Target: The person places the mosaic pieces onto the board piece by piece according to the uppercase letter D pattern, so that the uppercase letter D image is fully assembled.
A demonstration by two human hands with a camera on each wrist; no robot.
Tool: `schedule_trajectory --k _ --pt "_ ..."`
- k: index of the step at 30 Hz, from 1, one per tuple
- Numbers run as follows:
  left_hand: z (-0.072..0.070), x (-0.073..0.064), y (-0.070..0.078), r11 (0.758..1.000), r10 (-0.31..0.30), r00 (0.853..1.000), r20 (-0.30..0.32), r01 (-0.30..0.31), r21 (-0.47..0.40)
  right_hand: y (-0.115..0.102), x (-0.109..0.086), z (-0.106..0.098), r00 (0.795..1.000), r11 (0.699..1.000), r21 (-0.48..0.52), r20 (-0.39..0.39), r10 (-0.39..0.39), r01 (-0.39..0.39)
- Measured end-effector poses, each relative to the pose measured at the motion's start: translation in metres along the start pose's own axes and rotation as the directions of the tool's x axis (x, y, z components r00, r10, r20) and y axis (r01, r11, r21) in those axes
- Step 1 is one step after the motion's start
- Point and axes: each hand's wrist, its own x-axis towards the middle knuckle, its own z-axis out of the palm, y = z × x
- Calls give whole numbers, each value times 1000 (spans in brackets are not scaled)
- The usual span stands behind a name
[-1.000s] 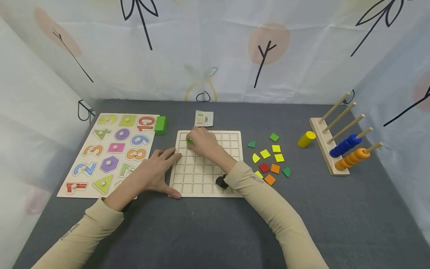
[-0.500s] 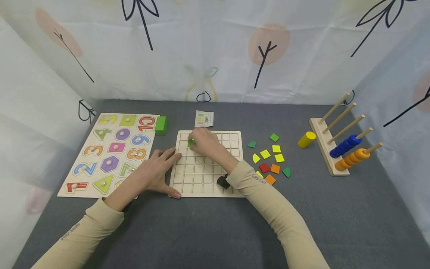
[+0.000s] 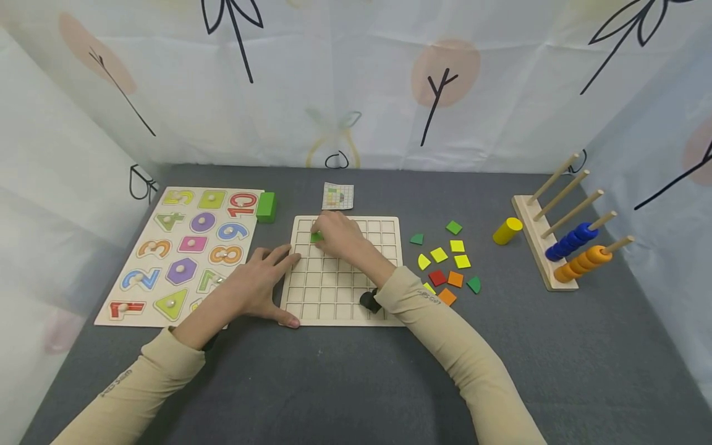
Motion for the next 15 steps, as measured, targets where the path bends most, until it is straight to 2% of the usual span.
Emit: schedule_trajectory --k 8,15 --pt "1 0 0 1000 5 1000 6 -5 -4 2 -2 -2 1000 1000 4 -6 12 -12" --pt "0 0 0 1000 5 1000 19 -4 -10 16 -8 -17 997 998 -4 -31 68 -69"
